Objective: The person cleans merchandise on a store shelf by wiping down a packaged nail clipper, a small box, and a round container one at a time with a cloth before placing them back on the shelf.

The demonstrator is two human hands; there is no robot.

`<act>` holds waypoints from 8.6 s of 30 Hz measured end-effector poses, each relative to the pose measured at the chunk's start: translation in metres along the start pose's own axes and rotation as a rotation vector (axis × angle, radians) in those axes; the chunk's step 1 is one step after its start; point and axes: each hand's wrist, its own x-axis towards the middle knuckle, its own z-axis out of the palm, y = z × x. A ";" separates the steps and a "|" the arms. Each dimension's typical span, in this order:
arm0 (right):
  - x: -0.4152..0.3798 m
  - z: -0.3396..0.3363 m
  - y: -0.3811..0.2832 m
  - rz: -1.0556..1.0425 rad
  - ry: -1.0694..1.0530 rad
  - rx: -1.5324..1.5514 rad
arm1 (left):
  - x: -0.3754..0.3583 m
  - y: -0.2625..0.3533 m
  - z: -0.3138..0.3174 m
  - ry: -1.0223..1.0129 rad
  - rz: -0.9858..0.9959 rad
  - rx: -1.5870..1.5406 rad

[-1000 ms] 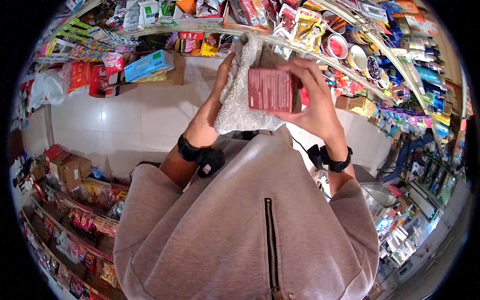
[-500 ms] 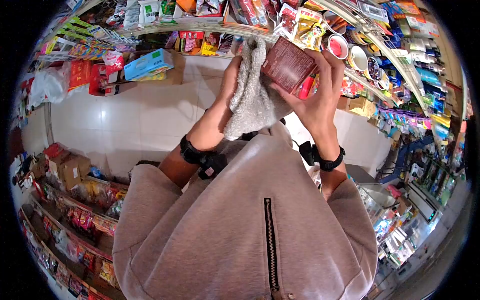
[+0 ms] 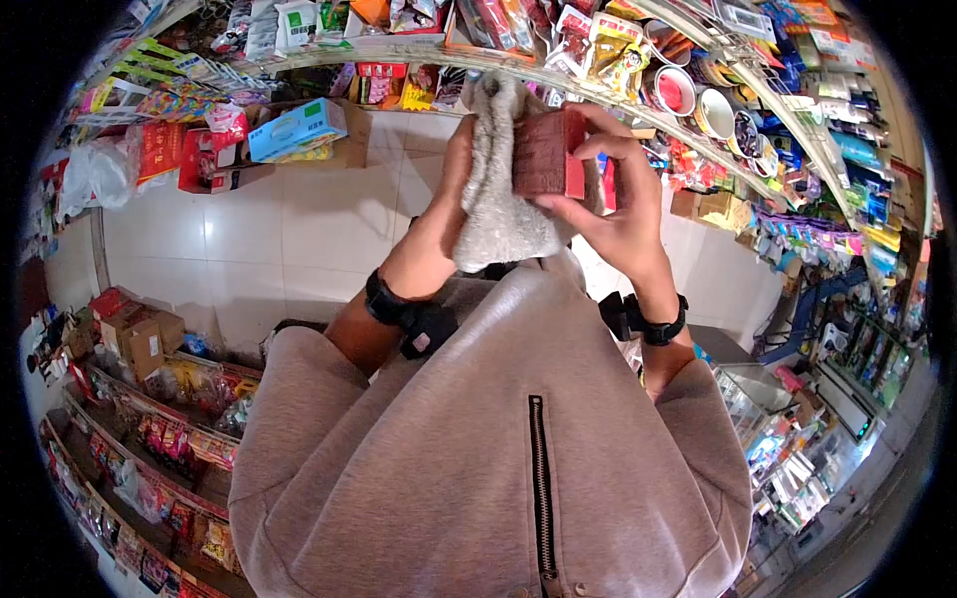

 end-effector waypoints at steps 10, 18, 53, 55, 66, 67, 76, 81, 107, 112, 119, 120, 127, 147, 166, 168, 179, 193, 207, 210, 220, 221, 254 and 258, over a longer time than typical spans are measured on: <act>0.019 0.000 -0.028 0.141 -0.139 -0.242 | 0.041 -0.016 -0.019 0.201 0.118 0.176; 0.016 0.011 -0.023 0.320 -0.232 -0.014 | 0.059 -0.011 -0.038 -0.021 0.112 -0.063; -0.003 0.015 0.008 0.498 0.181 1.273 | 0.033 -0.006 -0.031 0.063 0.068 -0.224; 0.000 0.024 0.005 0.536 0.292 1.254 | 0.045 -0.013 -0.044 0.205 0.187 -0.149; 0.000 0.035 0.000 1.045 0.155 1.125 | 0.030 0.006 -0.029 0.118 -0.066 -0.024; -0.002 0.037 0.001 1.047 0.158 1.128 | 0.028 0.004 -0.028 0.119 -0.068 -0.022; -0.005 0.036 0.016 1.022 -0.037 0.996 | 0.056 -0.011 -0.041 0.359 0.118 -0.061; 0.000 0.031 0.008 1.005 -0.032 0.981 | 0.060 -0.005 -0.046 0.325 0.182 0.001; -0.004 0.014 0.004 0.460 -0.062 0.119 | 0.057 0.005 -0.041 -0.017 0.178 -0.120; -0.002 0.017 -0.004 0.200 -0.229 -0.163 | 0.047 0.001 -0.023 0.288 0.187 0.092; -0.012 0.007 0.010 0.726 0.044 1.397 | 0.044 -0.006 -0.026 0.325 0.247 0.087; -0.013 0.006 0.011 0.726 0.051 1.390 | 0.040 -0.005 -0.026 0.326 0.218 0.057; -0.022 0.027 0.021 0.573 -0.012 0.502 | 0.053 -0.027 -0.043 0.247 0.409 0.080; -0.004 -0.111 0.080 0.507 0.146 0.380 | 0.092 -0.018 -0.088 -0.066 0.172 -0.061; 0.230 -0.436 0.304 0.002 0.178 -1.103 | 0.116 -0.078 -0.004 0.222 0.349 0.070; 0.246 -0.434 0.337 0.088 0.130 -1.105 | 0.112 -0.084 0.019 0.227 0.397 0.061; 0.221 -0.407 0.232 0.097 0.017 -1.037 | 0.086 -0.127 0.020 0.398 0.452 0.397; 0.028 -0.113 0.075 -0.315 -0.420 -0.284 | -0.067 -0.163 -0.033 0.330 0.153 0.373; -0.014 -0.085 0.017 -0.176 -0.306 -0.305 | -0.134 -0.195 -0.074 0.253 0.097 0.188; -0.026 -0.121 0.016 -0.131 -0.316 -0.364 | -0.109 -0.203 -0.069 0.183 0.101 0.121; -0.019 -0.328 0.122 0.019 0.157 -0.431 | -0.021 -0.204 0.002 0.063 0.070 -0.176; -0.009 -0.350 0.145 0.008 0.254 -0.464 | -0.012 -0.205 0.011 0.056 0.085 -0.179; 0.229 -0.491 0.356 0.438 -0.095 -0.865 | 0.190 -0.205 0.122 0.454 0.459 0.776; 0.243 -0.476 0.356 0.506 -0.163 -0.987 | 0.198 -0.191 0.122 0.404 0.437 0.684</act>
